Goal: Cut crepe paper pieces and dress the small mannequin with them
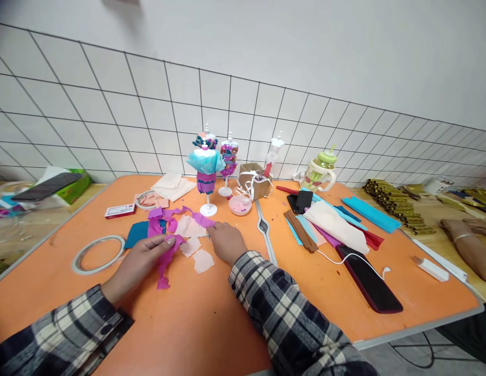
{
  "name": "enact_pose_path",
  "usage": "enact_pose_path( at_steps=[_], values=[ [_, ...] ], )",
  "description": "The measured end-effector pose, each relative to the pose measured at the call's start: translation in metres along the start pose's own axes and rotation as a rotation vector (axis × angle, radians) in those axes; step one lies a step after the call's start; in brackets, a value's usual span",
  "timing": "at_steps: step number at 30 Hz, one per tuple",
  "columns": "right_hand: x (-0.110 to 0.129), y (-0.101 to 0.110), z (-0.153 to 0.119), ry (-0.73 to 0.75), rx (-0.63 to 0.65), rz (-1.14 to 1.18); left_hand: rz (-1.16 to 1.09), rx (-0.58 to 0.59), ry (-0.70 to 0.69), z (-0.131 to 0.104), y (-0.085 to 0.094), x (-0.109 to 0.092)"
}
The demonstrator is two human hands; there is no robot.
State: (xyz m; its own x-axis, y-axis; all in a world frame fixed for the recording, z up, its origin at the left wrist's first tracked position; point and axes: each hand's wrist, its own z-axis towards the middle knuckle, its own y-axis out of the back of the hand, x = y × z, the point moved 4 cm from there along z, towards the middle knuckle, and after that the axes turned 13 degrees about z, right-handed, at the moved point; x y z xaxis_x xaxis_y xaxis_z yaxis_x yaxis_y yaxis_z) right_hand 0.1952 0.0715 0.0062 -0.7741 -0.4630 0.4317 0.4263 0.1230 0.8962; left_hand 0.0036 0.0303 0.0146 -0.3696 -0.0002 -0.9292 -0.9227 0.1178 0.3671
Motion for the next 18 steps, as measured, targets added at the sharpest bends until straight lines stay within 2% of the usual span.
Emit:
enact_pose_path(
  at_steps=[7,18],
  values=[
    [0.02,0.003,-0.013,-0.034,0.15,-0.181,-0.029,0.04,0.027,0.0,-0.008,-0.001],
    [0.024,0.007,-0.025,-0.189,0.125,-0.204,-0.031,0.018,0.007,0.004,-0.006,0.008]
  ],
)
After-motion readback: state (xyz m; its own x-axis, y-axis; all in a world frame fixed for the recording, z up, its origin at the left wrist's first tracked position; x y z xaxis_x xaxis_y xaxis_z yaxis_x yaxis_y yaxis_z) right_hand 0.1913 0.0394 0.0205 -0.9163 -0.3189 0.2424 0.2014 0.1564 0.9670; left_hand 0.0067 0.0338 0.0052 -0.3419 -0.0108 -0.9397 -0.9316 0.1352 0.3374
